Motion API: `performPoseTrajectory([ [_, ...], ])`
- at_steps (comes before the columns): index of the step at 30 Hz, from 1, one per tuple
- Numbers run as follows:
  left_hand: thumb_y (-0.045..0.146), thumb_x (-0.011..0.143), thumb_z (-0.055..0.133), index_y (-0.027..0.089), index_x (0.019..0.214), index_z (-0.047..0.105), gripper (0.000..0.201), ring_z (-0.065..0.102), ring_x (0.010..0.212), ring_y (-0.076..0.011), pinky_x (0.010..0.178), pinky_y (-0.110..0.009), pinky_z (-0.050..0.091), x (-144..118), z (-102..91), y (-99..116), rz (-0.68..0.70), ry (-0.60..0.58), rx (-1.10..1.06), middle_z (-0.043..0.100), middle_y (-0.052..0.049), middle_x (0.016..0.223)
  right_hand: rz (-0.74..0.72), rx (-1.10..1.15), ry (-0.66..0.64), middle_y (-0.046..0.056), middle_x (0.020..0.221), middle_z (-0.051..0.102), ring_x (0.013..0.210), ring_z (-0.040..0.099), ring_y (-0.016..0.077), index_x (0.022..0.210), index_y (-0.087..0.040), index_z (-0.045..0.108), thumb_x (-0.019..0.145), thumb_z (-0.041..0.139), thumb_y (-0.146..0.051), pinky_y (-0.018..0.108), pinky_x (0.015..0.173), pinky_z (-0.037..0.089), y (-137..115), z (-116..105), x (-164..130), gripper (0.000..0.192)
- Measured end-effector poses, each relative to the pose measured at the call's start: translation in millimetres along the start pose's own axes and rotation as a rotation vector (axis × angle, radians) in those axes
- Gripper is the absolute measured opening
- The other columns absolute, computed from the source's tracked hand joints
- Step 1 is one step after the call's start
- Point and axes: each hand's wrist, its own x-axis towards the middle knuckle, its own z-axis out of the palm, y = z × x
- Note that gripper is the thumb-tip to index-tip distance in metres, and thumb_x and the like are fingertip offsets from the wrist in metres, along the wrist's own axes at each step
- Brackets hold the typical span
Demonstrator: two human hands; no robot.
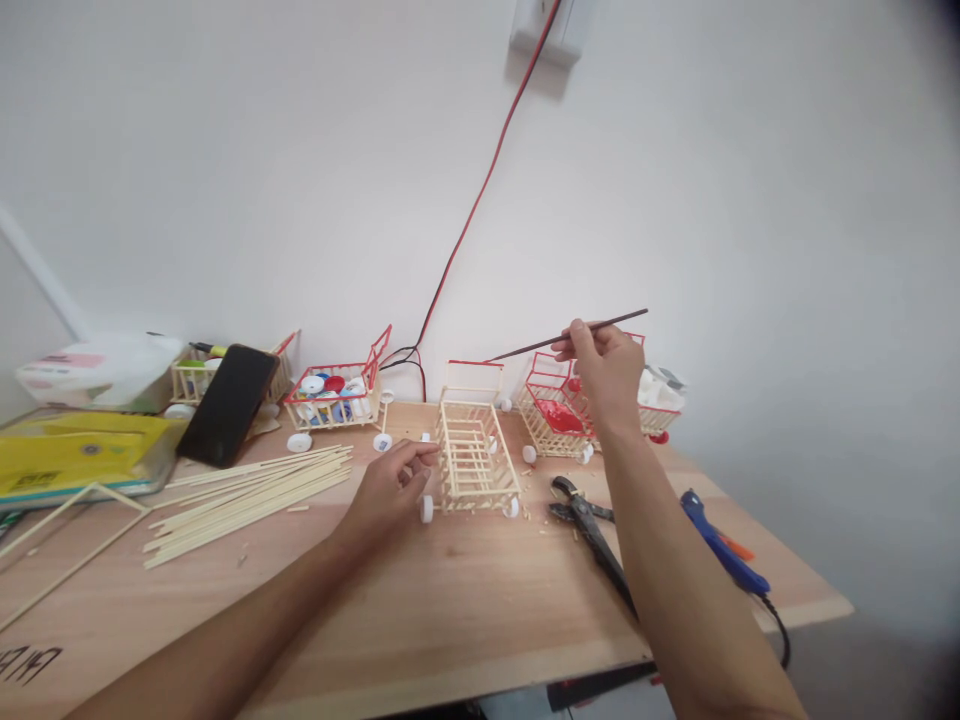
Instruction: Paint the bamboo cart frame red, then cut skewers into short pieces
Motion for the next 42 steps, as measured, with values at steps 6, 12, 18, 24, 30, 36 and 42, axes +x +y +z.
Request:
performPoseTrajectory([
  [6,0.01,0.079,0.049,0.017,0.11,0.064,0.035,0.056,0.076,-0.0127,0.066,-0.023,0.044,0,-0.4,0,-0.003,-0.007,0.0,0.064,-0.003,0.095,-0.024,0.005,0.086,0.005,0.068,0.071,0.057,0.066,0.0148,0.08,-0.014,0.066,0.082,0.059,-0.047,0.029,0.062,0.055,1,-19,-3,0.034],
  [12,0.011,0.079,0.049,0.016,0.108,0.064,0.033,0.057,0.076,-0.0132,0.066,-0.024,0.045,0,-0.8,3,0.002,-0.007,0.014,0.065,-0.004,0.093,-0.037,0.052,0.12,0.005,0.067,0.07,0.055,0.065,0.0145,0.083,-0.015,0.065,0.083,0.059,-0.045,0.026,0.056,0.052,-3,-24,-22,0.031],
  [18,0.012,0.079,0.05,0.017,0.108,0.064,0.033,0.058,0.076,-0.0135,0.066,-0.024,0.046,0,-1.0,2,0.012,-0.004,0.019,0.066,-0.004,0.093,-0.011,0.08,0.122,0.005,0.069,0.071,0.057,0.066,0.0149,0.084,-0.015,0.066,0.084,0.06,-0.041,0.027,0.058,0.053,4,-25,-37,0.027],
  [24,0.012,0.08,0.049,0.017,0.107,0.064,0.032,0.059,0.077,-0.0139,0.065,-0.024,0.046,0,-0.6,1,0.025,-0.004,0.017,0.066,-0.005,0.094,0.015,0.057,0.107,0.005,0.069,0.072,0.06,0.068,0.0168,0.082,-0.016,0.065,0.082,0.062,-0.042,0.029,0.063,0.055,5,-30,-44,0.026],
  [30,0.013,0.079,0.05,0.016,0.107,0.065,0.031,0.059,0.076,-0.0139,0.065,-0.024,0.046,0,-1.0,3,0.024,0.005,0.012,0.066,-0.005,0.094,0.019,0.016,0.11,0.006,0.068,0.071,0.059,0.067,0.0174,0.081,-0.016,0.065,0.082,0.061,-0.045,0.029,0.061,0.054,2,-31,-42,0.029],
  [36,0.013,0.079,0.05,0.015,0.109,0.064,0.033,0.058,0.073,-0.0134,0.064,-0.024,0.046,0,-1.8,7,0.0,0.006,0.008,0.066,-0.004,0.093,-0.017,0.008,0.128,0.006,0.071,0.072,0.057,0.067,0.0166,0.083,-0.015,0.066,0.082,0.06,-0.047,0.029,0.06,0.054,-1,-23,-33,0.033],
  [42,0.01,0.079,0.049,0.016,0.109,0.064,0.034,0.058,0.073,-0.0127,0.064,-0.023,0.045,-1,-1.3,6,0.001,0.001,0.0,0.066,-0.004,0.092,-0.024,0.023,0.143,0.006,0.071,0.072,0.057,0.067,0.0165,0.084,-0.015,0.066,0.083,0.059,-0.045,0.028,0.058,0.053,-2,-20,-37,0.032],
])
